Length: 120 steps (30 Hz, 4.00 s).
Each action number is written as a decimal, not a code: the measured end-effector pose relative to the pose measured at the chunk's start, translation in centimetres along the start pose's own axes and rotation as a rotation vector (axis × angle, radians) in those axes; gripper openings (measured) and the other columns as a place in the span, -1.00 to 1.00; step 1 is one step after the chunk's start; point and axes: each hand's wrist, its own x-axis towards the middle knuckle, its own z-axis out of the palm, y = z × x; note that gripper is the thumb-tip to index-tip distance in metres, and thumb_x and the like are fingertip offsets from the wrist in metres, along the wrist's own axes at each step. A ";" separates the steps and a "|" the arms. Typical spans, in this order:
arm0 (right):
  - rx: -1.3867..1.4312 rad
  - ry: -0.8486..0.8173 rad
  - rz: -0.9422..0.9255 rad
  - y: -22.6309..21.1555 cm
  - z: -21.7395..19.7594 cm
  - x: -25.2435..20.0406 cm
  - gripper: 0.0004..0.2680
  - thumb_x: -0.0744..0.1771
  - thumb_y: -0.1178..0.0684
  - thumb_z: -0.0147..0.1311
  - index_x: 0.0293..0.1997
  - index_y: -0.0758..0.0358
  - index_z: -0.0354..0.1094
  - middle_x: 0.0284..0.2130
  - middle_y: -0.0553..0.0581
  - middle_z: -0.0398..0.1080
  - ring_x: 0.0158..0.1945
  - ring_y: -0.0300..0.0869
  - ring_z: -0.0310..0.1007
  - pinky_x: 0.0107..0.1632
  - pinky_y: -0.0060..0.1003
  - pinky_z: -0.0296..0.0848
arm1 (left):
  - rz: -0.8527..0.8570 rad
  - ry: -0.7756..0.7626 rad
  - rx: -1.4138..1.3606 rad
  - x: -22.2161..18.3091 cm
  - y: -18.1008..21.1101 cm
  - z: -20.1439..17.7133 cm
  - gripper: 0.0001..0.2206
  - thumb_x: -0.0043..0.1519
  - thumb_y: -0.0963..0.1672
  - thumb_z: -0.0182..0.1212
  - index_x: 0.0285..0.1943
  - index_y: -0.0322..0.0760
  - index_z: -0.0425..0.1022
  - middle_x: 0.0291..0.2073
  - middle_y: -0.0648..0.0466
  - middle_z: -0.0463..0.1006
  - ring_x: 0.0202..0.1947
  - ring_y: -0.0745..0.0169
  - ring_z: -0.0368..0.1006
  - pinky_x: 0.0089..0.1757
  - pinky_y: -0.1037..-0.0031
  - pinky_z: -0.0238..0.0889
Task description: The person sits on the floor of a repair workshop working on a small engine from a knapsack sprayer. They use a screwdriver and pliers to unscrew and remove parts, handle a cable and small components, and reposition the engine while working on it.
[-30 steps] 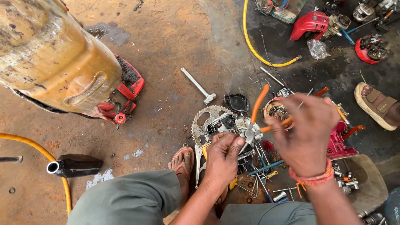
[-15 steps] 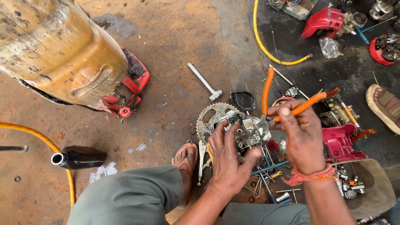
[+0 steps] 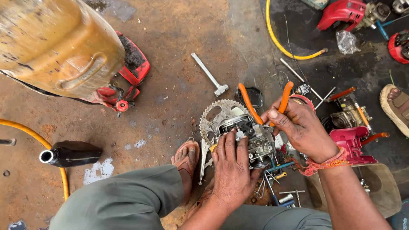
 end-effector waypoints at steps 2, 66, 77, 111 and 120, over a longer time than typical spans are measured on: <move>-0.015 -0.054 -0.021 0.0 -0.1 -0.1 -0.73 0.39 -0.13 0.00 -0.21 0.31 0.44 -0.34 0.08 0.49 -0.33 -0.26 0.44 -0.29 -0.34 0.48 | 0.006 0.015 -0.020 -0.2 0.0 0.1 -0.18 -0.02 -0.05 0.52 0.37 -0.49 0.14 0.35 -0.42 0.08 0.35 -0.51 -0.02 0.20 -0.24 -0.14; -0.199 -0.139 -0.192 0.4 -0.3 -5.2 -0.86 0.36 0.05 0.09 -0.20 0.33 0.43 -0.28 0.12 0.59 -0.15 -0.15 0.63 -0.12 -0.26 0.59 | 0.143 -0.051 0.102 -3.1 0.0 2.5 -0.31 0.05 -0.08 0.37 0.35 -0.45 0.22 0.38 -0.41 0.08 0.39 -0.48 0.03 0.19 -0.23 -0.08; 0.003 -0.058 0.060 2.2 -0.6 -5.7 -0.85 0.36 0.04 0.08 -0.24 0.33 0.42 -0.24 0.15 0.60 -0.33 -0.28 0.51 -0.29 -0.30 0.56 | 0.168 -0.038 0.129 -3.4 -0.1 2.7 -0.33 0.06 -0.09 0.33 0.36 -0.45 0.23 0.38 -0.42 0.09 0.38 -0.49 0.04 0.20 -0.22 -0.07; -0.201 0.039 0.115 0.1 1.3 -5.5 -0.85 0.37 0.03 0.09 -0.23 0.33 0.40 -0.50 0.07 0.47 -0.50 -0.32 0.43 -0.41 -0.36 0.44 | 0.192 0.038 0.200 -2.7 -0.1 2.7 -0.52 0.20 -0.13 0.15 0.33 -0.42 0.29 0.37 -0.36 0.19 0.36 -0.42 0.15 0.19 -0.14 0.04; -0.143 0.224 -0.086 0.7 2.7 -4.9 -0.76 0.45 -0.07 -0.06 -0.06 0.33 0.44 -0.25 0.07 0.53 -0.20 -0.27 0.49 -0.09 -0.30 0.47 | 0.238 0.008 0.231 -2.5 -0.4 2.5 -0.54 0.23 -0.14 0.14 0.32 -0.44 0.32 0.38 -0.39 0.18 0.36 -0.44 0.15 0.18 -0.16 0.04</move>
